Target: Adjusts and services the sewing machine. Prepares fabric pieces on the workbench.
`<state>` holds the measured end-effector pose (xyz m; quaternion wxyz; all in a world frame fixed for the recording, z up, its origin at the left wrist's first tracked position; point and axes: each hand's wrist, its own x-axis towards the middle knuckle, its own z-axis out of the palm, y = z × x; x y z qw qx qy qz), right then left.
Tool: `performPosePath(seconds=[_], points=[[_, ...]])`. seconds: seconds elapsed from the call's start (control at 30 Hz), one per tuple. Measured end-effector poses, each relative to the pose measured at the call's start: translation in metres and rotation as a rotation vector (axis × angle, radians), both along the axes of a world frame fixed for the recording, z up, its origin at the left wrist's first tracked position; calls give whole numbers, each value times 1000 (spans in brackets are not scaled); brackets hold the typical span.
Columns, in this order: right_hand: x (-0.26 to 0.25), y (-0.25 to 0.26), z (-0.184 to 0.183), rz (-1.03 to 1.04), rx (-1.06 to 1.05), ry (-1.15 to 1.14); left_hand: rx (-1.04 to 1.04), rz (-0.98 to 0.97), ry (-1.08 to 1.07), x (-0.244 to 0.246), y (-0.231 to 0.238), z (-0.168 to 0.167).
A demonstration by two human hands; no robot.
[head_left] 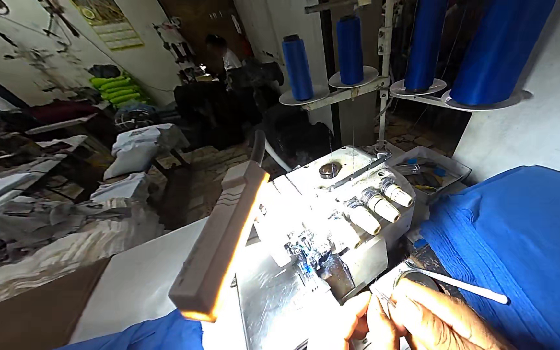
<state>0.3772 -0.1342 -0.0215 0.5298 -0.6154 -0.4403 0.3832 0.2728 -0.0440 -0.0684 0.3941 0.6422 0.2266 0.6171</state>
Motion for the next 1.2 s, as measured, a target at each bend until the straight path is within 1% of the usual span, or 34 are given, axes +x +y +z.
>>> performPosePath(seconds=[0.1,0.27,0.43,0.63,0.73,0.8,0.87,0.93,0.97,1.0,1.03,1.1,1.2], points=[[1,1,0,-27,-3,-15,17,16,6,0,-1,2],[2,1,0,-59,25,51,32,51,17,0,-1,2],[-2,0,-3,-5,37,30,0,17,-12,0,-2,3],[-2,2,-3,-17,53,-10,-2,-24,-8,1,-4,3],[0,1,-3,-60,54,3,0,-18,-2,1,-5,5],[1,3,-1,-79,85,99,-19,-21,-7,-2,-7,8],[3,7,-1,-17,141,304,-63,-77,-16,-7,-13,13],[7,12,-3,122,111,542,-77,-169,-46,-10,-20,20],[9,16,-6,228,75,662,-69,-199,-62,-12,-22,23],[11,20,-10,334,30,757,-68,-217,-76,-13,-24,25],[10,21,-15,389,-9,819,-75,-219,-87,-14,-26,27],[7,20,-21,410,4,832,-83,-153,-102,-17,-29,28],[7,19,-28,386,58,751,-37,90,-17,-27,-16,19]])
